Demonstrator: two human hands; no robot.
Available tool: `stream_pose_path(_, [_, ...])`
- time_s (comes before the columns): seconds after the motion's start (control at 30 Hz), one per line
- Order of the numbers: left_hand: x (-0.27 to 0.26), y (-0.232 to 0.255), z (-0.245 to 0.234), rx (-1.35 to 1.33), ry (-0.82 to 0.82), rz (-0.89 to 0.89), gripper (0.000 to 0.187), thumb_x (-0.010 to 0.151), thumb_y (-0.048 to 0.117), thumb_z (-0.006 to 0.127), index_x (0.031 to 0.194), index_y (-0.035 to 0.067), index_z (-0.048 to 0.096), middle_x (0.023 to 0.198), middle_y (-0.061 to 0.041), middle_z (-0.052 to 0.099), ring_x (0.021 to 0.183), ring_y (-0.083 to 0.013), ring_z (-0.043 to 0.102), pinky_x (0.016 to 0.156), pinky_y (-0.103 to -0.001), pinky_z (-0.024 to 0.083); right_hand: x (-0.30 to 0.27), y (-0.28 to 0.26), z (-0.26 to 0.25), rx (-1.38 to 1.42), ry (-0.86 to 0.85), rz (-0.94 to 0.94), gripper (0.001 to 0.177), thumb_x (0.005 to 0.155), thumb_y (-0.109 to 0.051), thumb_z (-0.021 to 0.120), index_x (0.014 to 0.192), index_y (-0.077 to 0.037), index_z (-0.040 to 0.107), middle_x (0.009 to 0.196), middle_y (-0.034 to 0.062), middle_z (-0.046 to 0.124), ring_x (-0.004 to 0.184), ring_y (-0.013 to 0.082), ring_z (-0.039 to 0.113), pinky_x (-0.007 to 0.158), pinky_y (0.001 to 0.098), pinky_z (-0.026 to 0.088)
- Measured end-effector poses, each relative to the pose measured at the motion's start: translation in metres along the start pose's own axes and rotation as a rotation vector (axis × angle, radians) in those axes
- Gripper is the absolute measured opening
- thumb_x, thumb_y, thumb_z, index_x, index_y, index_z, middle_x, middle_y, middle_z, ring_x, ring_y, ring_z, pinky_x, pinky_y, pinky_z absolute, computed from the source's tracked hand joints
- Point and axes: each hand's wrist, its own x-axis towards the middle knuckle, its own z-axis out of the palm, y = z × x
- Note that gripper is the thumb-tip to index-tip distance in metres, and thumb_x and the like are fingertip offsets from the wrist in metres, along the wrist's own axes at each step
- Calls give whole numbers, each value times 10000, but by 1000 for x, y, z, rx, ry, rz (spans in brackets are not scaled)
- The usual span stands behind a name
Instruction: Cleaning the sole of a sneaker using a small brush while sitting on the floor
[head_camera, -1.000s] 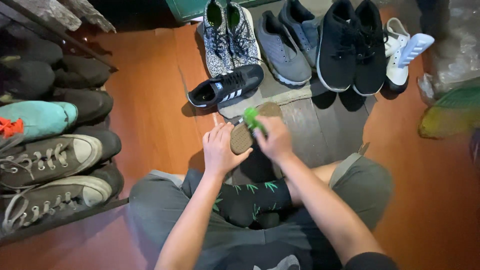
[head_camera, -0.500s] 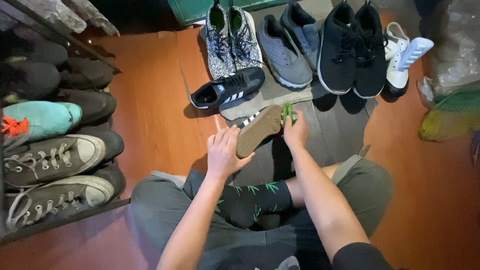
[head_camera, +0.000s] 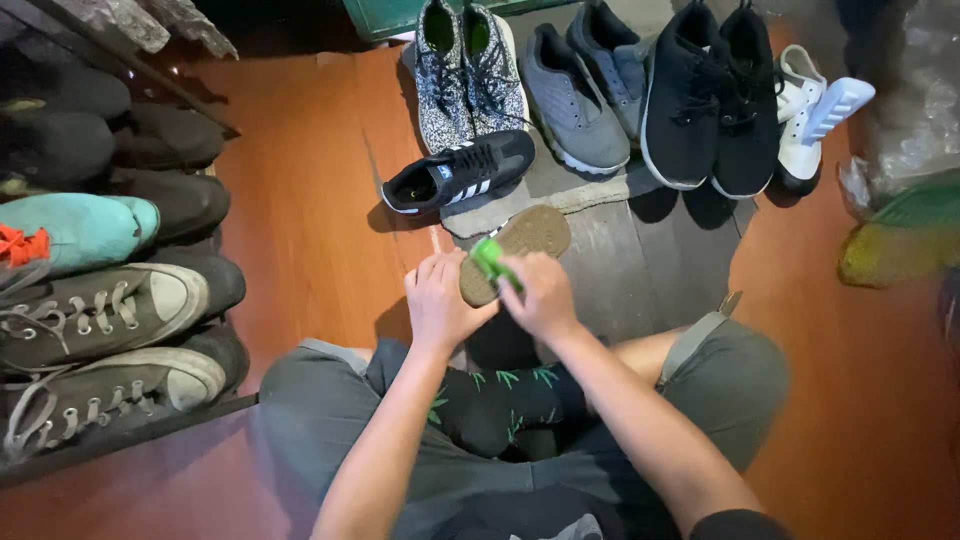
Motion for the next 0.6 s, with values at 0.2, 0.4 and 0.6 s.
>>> stream_pose_path(0.2, [11,18,-25,-64,12,3,794,554,554,885,1178,101,693,1143,-74,751,1097,-261,651,872,-426,464,39,32,-39,-1,-187,502,280,1006,-141,633,1270,-53,660,1111,185,711,1082,377,663,971,499,493])
stream_pose_path(0.4, [8,14,-21,-60,-21,-11,816,545,543,891,1210,120,684,1167,-67,746,1125,-253,638,906,-430,455,3,92,-24,-65,-125,882,316,1002,-176,658,1299,-74,618,1132,247,704,1109,454,667,958,570,508])
stream_pose_path(0.6, [8,12,-19,-64,-52,-45,824,564,538,894,1232,111,670,1176,-82,743,1154,-260,625,944,-441,443,24,52,-39,-54,14,813,282,972,-101,705,1237,-27,643,1064,278,712,1056,491,675,924,581,503])
